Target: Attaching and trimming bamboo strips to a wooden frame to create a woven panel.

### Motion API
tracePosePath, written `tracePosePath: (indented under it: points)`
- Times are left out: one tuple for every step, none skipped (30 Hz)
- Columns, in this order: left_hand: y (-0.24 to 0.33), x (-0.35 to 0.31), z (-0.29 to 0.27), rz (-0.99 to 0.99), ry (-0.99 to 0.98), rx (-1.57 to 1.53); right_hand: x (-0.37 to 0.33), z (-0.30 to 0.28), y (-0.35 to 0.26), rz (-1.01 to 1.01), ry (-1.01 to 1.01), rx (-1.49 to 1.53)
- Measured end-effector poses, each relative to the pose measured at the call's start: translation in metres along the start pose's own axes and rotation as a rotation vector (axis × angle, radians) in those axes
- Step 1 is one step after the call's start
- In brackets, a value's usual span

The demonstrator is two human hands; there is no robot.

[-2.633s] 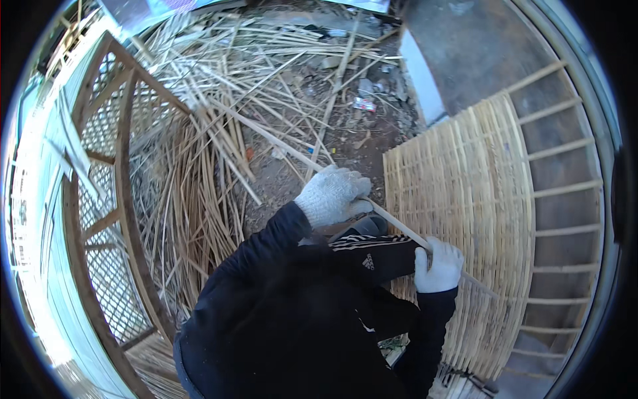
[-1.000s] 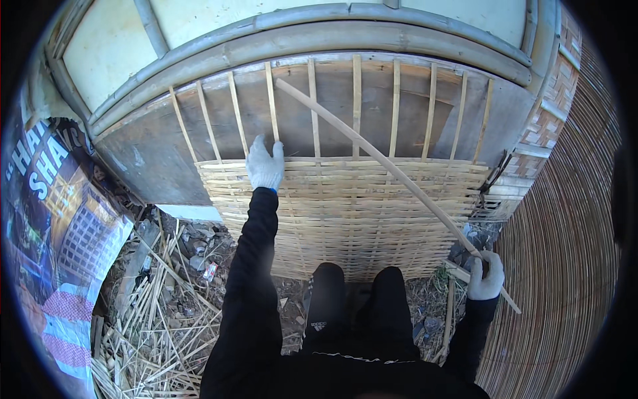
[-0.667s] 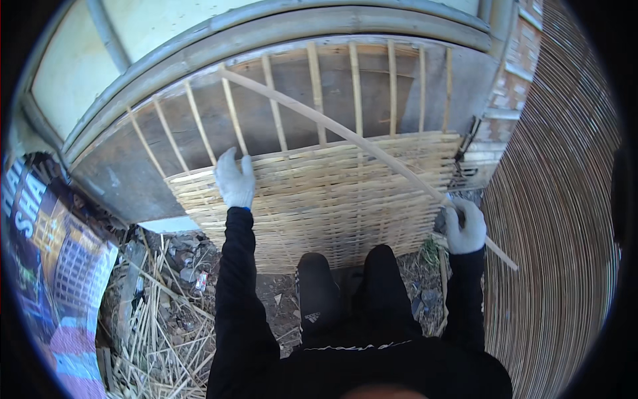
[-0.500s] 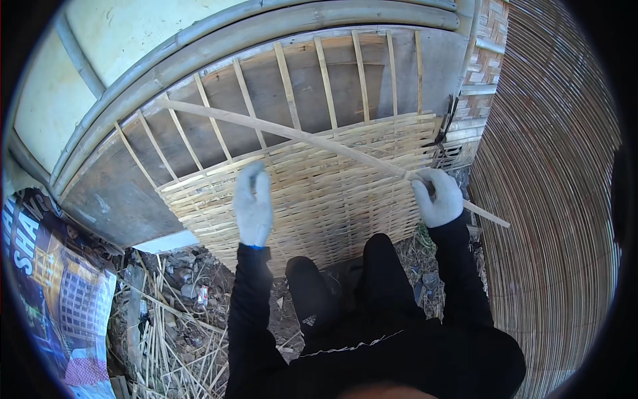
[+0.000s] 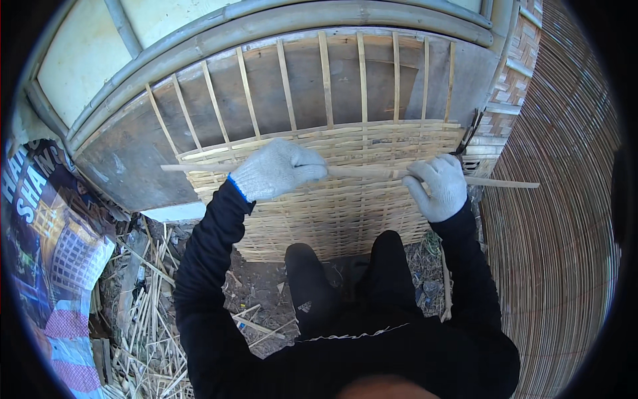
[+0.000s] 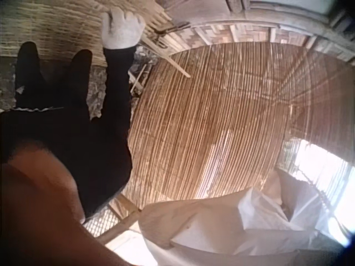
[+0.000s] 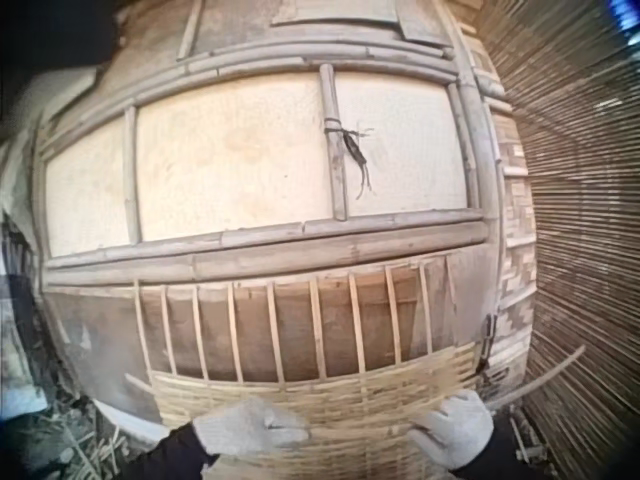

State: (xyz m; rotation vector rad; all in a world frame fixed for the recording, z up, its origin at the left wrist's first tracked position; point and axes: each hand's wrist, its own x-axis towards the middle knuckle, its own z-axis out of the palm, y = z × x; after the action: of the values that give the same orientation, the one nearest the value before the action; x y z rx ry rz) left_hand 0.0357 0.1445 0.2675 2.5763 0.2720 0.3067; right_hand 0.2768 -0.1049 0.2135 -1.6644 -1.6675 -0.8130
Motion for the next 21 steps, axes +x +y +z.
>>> tracePosePath:
  points:
    - [-0.005, -0.004, 0.004, -0.043, -0.003, -0.09, 0.002, -0.001, 0.0, -0.048, 0.016, 0.0]
    - [-0.01, -0.007, 0.009, -0.088, -0.008, -0.187, 0.003, -0.002, -0.001, -0.053, 0.002, -0.013]
    - [-0.014, -0.01, 0.013, -0.083, 0.038, -0.218, 0.003, -0.002, -0.001, -0.071, -0.014, -0.019]
    - [-0.017, -0.014, 0.016, -0.079, 0.083, -0.253, 0.003, -0.002, 0.0, -0.088, -0.036, -0.025]
    - [-0.02, -0.018, 0.02, -0.076, 0.113, -0.324, 0.002, -0.001, 0.0, -0.093, -0.052, -0.026]
    - [-0.023, -0.022, 0.02, -0.119, 0.168, -0.377, 0.002, -0.002, 0.0, -0.093, -0.06, -0.026]
    - [-0.026, -0.026, 0.019, -0.163, 0.207, -0.463, 0.001, 0.0, 0.0, -0.092, -0.067, -0.025]
    - [-0.028, -0.031, 0.017, -0.165, 0.245, -0.563, -0.001, 0.001, -0.001, -0.067, -0.086, -0.015]
    - [-0.031, -0.035, 0.013, -0.137, 0.271, -0.598, -0.003, 0.003, -0.001, -0.046, -0.105, -0.005]
    - [-0.032, -0.043, 0.008, -0.132, 0.403, -0.668, -0.006, 0.007, -0.003, -0.032, -0.127, 0.007]
    - [-0.032, -0.052, 0.001, -0.109, 0.519, -0.74, -0.008, 0.011, -0.003, 0.004, -0.129, 0.053]
    - [-0.031, -0.063, -0.007, -0.175, 0.643, -0.789, -0.01, 0.018, -0.002, 0.043, -0.139, 0.104]
    - [-0.029, -0.079, -0.015, -0.12, 0.784, -0.601, -0.015, 0.024, -0.003, 0.097, -0.156, 0.15]
    - [-0.025, -0.1, -0.024, -0.143, 0.939, -0.424, -0.021, 0.03, -0.002, 0.057, -0.19, 0.101]
    - [-0.021, -0.123, -0.033, -0.195, 1.093, -0.24, -0.027, 0.037, -0.001, 0.029, -0.227, 0.045]
    - [-0.017, -0.15, -0.042, -0.183, 1.242, -0.012, -0.034, 0.043, 0.002, 0.001, -0.261, -0.011]
    - [-0.016, -0.181, -0.06, -0.233, 1.366, 0.027, -0.041, 0.051, 0.005, -0.064, -0.299, -0.092]
    - [-0.017, -0.213, -0.077, -0.18, 1.431, 0.214, -0.049, 0.056, 0.009, -0.072, -0.333, -0.087]
    - [-0.019, -0.246, -0.092, -0.275, 1.479, 0.045, -0.055, 0.059, 0.015, -0.095, -0.353, -0.069]
    - [-0.022, -0.279, -0.105, -0.291, 1.484, -0.04, -0.06, 0.062, 0.021, -0.125, -0.37, -0.055]
    - [-0.033, -0.304, -0.108, -0.495, 1.384, 0.283, -0.067, 0.061, 0.026, -0.056, -0.398, -0.049]
